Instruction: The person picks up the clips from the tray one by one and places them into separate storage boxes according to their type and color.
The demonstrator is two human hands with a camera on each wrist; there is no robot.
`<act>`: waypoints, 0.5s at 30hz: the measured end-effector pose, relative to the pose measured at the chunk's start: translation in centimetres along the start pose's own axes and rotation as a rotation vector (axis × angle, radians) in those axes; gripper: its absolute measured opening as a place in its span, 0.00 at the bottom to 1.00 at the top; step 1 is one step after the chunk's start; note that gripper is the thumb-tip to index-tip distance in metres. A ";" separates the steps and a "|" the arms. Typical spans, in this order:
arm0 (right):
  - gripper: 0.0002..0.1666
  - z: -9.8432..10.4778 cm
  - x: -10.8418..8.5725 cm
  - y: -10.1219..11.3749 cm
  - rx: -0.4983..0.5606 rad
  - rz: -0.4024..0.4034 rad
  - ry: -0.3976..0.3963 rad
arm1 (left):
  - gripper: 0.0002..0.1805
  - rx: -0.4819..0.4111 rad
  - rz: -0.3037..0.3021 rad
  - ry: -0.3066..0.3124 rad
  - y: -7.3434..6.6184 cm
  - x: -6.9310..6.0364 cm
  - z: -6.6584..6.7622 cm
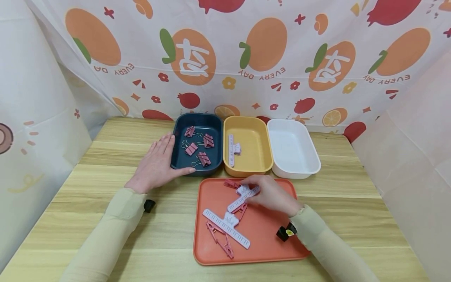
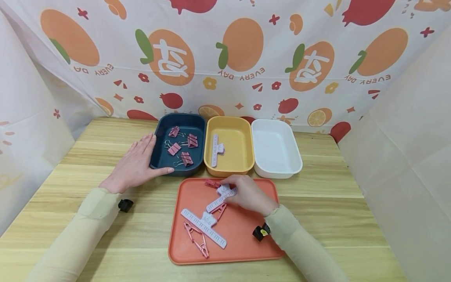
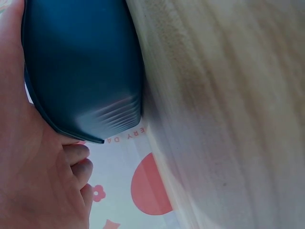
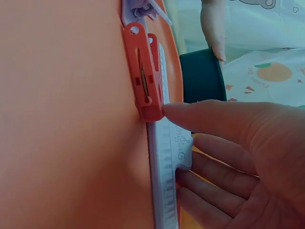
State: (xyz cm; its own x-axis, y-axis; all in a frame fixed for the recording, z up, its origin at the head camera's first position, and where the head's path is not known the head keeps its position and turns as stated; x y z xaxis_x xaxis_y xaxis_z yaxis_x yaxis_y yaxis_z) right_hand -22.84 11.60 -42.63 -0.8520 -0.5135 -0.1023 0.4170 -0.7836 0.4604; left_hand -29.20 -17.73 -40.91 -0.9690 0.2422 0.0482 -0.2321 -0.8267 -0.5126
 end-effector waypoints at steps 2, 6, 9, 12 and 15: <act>0.31 0.0 -0.1 0.0 -0.030 0.000 0.008 | 0.74 0.000 -0.001 0.001 0.0 0.0 0.0; 0.32 0.1 -0.3 0.0 -0.081 -0.005 0.026 | 0.74 0.000 0.000 0.005 0.0 0.0 0.0; 0.31 0.1 -0.5 0.0 -0.100 -0.010 0.043 | 0.74 -0.002 0.003 0.010 0.0 0.1 0.0; 0.29 0.1 -0.6 0.1 -0.113 -0.013 0.060 | 0.74 -0.002 0.004 0.010 0.0 0.1 0.1; 0.26 0.0 -0.6 0.1 -0.132 -0.012 0.072 | 0.75 0.000 0.004 0.008 0.0 0.0 0.0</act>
State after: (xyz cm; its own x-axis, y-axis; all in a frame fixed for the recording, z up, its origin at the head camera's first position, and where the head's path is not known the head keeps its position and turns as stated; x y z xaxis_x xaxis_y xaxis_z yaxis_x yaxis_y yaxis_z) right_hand -22.30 11.83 -42.54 -0.8344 -0.5236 -0.1720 0.4487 -0.8266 0.3397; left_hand -29.23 -17.75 -40.87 -0.9693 0.2427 0.0397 -0.2282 -0.8276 -0.5128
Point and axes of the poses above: each hand's wrist, its own x-axis towards the middle knuckle, its own z-axis out of the back of the hand, y = z × x, the point moved 10 cm from there along x, towards the middle knuckle, and after that the axes turned 13 degrees about -x, right-handed, at the moved point
